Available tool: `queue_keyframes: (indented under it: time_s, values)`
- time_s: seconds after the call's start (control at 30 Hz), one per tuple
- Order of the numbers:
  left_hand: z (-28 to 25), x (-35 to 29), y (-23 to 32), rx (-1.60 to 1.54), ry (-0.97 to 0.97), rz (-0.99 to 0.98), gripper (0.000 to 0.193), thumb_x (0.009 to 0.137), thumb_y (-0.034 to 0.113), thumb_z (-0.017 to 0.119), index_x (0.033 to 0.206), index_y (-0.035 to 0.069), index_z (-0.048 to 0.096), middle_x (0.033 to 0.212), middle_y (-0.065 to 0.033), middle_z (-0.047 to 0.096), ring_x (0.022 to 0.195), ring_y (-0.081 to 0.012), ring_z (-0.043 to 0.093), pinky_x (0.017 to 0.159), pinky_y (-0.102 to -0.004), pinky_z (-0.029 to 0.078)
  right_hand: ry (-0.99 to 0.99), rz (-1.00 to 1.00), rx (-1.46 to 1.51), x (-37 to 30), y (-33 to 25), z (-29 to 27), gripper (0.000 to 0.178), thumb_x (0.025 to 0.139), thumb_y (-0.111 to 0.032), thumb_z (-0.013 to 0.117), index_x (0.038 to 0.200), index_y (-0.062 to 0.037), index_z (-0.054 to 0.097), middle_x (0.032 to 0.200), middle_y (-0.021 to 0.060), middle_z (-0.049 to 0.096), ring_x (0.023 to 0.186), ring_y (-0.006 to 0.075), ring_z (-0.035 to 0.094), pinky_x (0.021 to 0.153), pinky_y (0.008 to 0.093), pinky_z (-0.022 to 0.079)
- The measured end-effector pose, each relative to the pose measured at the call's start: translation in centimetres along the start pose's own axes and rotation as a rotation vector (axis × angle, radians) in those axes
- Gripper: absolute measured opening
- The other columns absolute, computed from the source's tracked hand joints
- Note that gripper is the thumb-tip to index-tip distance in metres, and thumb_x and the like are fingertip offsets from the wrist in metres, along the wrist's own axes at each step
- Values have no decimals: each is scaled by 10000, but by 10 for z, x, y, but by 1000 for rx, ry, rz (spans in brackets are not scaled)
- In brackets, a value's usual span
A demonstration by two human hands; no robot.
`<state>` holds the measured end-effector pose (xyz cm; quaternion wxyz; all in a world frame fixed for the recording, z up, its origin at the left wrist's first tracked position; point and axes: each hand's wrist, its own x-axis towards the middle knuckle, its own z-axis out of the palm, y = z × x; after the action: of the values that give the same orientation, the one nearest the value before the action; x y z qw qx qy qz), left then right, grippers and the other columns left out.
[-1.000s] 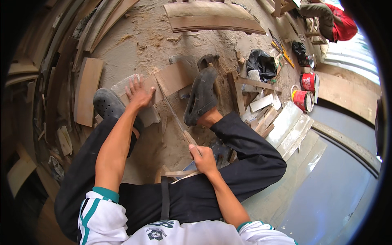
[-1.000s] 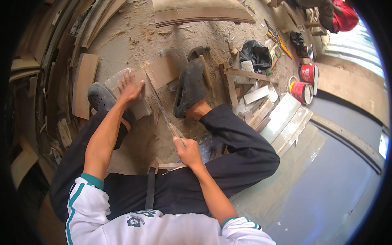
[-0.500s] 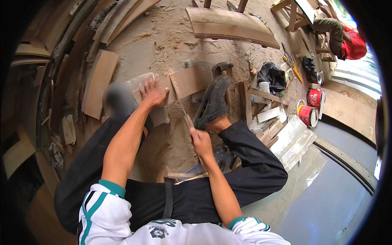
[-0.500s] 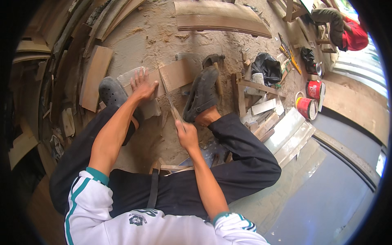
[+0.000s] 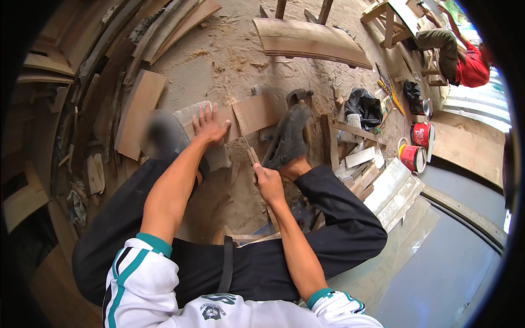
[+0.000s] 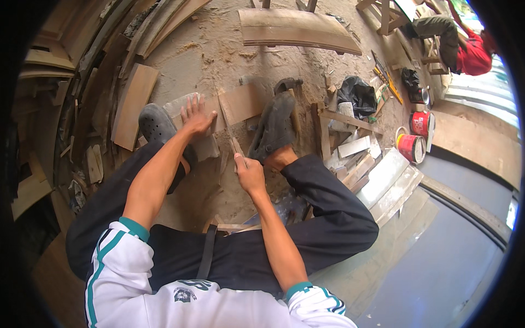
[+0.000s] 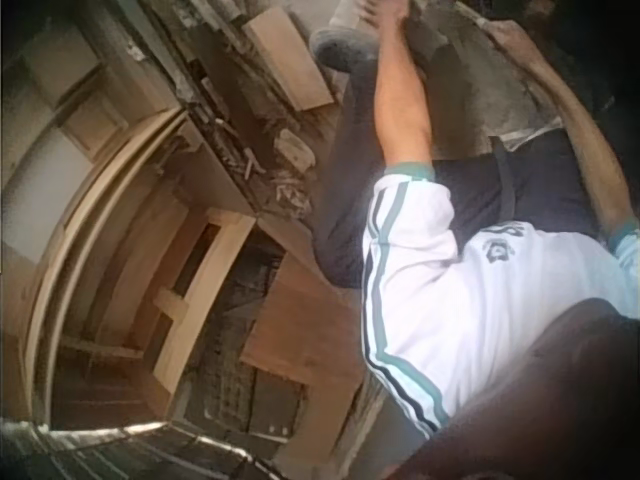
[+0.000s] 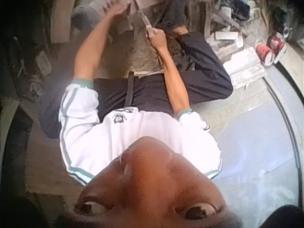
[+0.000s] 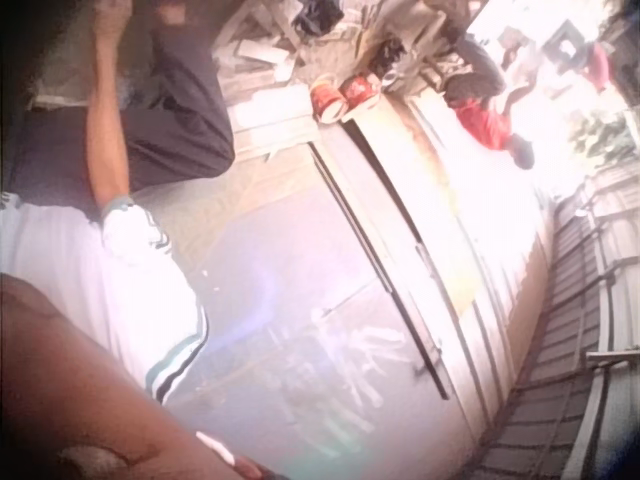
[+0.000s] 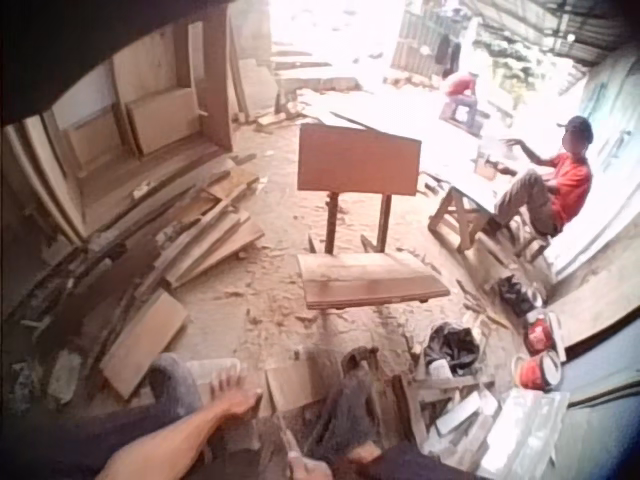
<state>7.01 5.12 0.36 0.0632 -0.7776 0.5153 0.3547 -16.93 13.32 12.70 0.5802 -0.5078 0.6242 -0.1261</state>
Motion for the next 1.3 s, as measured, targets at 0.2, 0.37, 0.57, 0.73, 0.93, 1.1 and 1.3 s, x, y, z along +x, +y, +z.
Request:
queue_keyframes:
  time_s: [0.2,0.37,0.57,0.73,0.93,1.1,1.3]
  values:
    - [-8,-6,-5,35,0,-37,881,932,605,379,1557,118,-5,1621,-129,-103,1474,-357,-158,1151,-555,-83,-18,2,-33,-77,-1,-21,526,973,-389,506,646,20,556,541,118,500,506,213,488,561,375,409]
    - [-3,0,5,54,-31,-42,879,931,616,370,1558,127,-5,1621,-128,-104,1475,-354,-157,1153,-550,-76,15,-51,-17,18,-2,6,536,976,-401,487,647,18,550,535,127,494,510,219,504,557,378,410]
    - [-5,-7,-9,42,2,-62,868,933,612,370,1558,126,14,1627,-109,-78,1478,-345,-149,1153,-551,-77,-7,-30,-63,-73,2,-17,511,971,-373,492,644,10,580,541,142,533,528,249,549,572,390,426]
    - [1,2,9,22,32,-14,867,926,611,382,1558,125,41,1627,-112,-62,1483,-335,-132,1159,-540,-70,83,-170,-67,-7,35,1,526,962,-381,521,625,22,548,518,130,489,518,214,518,573,378,419]
    - [5,0,-18,50,74,-29,858,930,608,377,1556,116,55,1625,-124,-58,1484,-335,-122,1156,-541,-77,-26,-10,-18,-69,10,-18,537,961,-392,518,656,47,582,562,203,521,521,321,532,582,416,426]
    - [6,1,0,50,62,9,861,932,605,383,1554,116,43,1620,-144,-61,1480,-348,-134,1152,-547,-86,49,-96,38,-28,28,-14,532,948,-390,542,669,63,561,579,242,484,513,353,506,563,442,404]
    - [19,13,-24,77,112,6,835,931,606,402,1550,143,85,1617,-157,-20,1482,-365,-92,1148,-572,-50,64,-82,36,-57,27,-6,514,942,-378,557,676,62,564,605,267,488,523,367,523,559,446,398]
